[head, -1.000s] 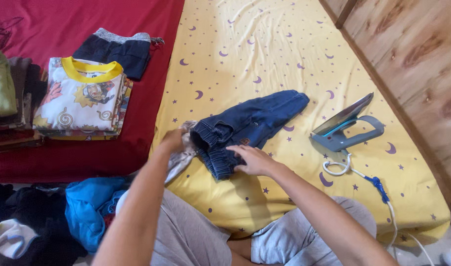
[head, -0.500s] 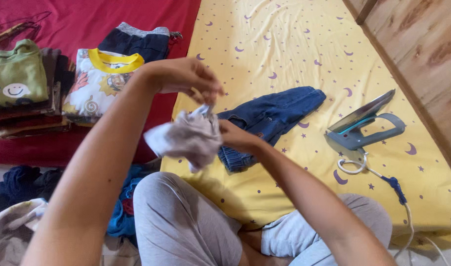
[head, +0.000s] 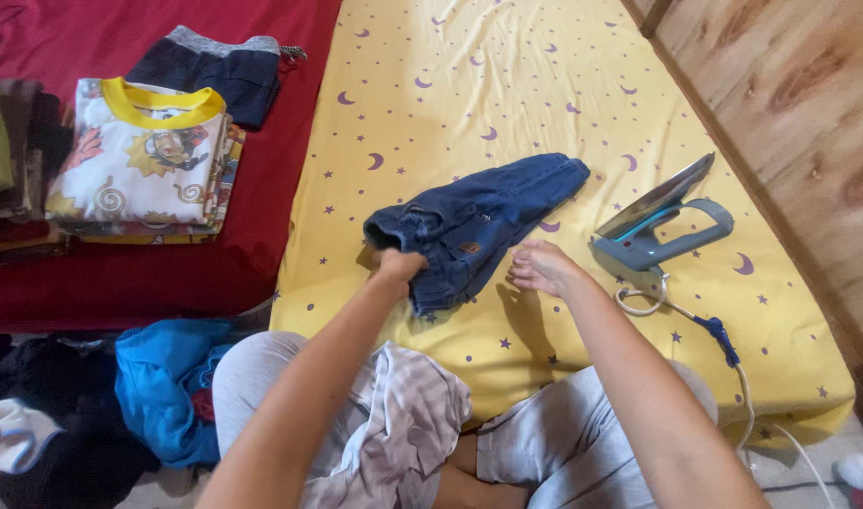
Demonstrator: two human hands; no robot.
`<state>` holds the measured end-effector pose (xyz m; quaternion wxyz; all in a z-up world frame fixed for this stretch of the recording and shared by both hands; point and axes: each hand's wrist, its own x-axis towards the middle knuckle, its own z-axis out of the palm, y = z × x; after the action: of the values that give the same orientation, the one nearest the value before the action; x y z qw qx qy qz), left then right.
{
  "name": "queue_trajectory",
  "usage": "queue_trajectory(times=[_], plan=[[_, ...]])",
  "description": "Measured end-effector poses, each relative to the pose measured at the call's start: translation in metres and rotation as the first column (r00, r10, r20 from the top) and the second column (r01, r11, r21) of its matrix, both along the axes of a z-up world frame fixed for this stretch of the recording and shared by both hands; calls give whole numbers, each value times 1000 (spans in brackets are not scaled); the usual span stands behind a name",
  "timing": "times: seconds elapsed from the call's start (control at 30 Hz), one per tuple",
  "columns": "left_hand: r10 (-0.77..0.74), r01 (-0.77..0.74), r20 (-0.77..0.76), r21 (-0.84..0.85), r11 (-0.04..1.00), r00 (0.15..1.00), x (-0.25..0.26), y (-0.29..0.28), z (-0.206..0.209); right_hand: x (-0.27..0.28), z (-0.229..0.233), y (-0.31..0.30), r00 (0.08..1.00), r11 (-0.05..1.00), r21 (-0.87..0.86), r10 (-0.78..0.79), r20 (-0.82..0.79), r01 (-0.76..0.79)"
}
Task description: The person irons and folds denim pants and a black t-shirt on a bed while sitting down, and then places the folded items onto a stack of laundry.
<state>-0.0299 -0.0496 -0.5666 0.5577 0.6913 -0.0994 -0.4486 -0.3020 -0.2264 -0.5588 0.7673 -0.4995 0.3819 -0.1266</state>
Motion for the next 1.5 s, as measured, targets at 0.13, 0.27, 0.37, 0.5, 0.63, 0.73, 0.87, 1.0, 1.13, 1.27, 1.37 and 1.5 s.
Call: queue_trajectory(times=[0.13, 0.27, 0.37, 0.5, 0.63, 0.73, 0.87, 1.0, 1.13, 1.27, 1.37, 1.5], plan=[[-142, 234, 456, -151, 960, 879, 49, 9, 83, 21, -13, 5, 938, 920, 184, -329, -112, 345], [-419, 463, 201, -298, 835, 885, 100, 69, 202, 46, -14, 3, 744, 733, 385, -650, 155, 560], [-414, 483, 258, -343, 805, 873, 122, 119, 253, 55, -35, -8, 516, 507, 493, -846, 130, 707], [-289, 400, 364, -280, 873, 885, 144, 148, 264, 28, -49, -35, 372, 423, 334, -905, 208, 842], [-212, 381, 414, -384, 841, 885, 174, 137, 206, -35, -24, -36, 364, 439, 120, -845, 393, 890], [-228, 343, 586, -91, 935, 777, 185, 105, 116, -73, -16, -16, 435, 436, 13, -898, 68, 900], [-426, 99, 705, 454, 885, 567, 170, 84, 20, -111, -44, -9, 643, 645, 75, -764, 52, 761], [-289, -232, 917, 355, 905, 275, 147, 81, 13, -121, -67, -14, 633, 612, -264, -774, -8, 746], [-327, -193, 870, 415, 889, 369, 148, 83, 29, -109, -60, 1, 539, 496, -580, -834, -113, 646], [91, -137, 746, 0, 991, 659, 156, 81, 27, -103, -44, 18, 514, 196, -900, -857, 36, 388], [-108, -122, 745, 247, 961, 658, 162, 99, 33, -104, -25, 21, 536, 292, -886, -842, -61, 359], [-250, -159, 965, 259, 953, 77, 129, 102, 51, -88, 14, 31, 455, 376, -893, -859, -236, 248]])
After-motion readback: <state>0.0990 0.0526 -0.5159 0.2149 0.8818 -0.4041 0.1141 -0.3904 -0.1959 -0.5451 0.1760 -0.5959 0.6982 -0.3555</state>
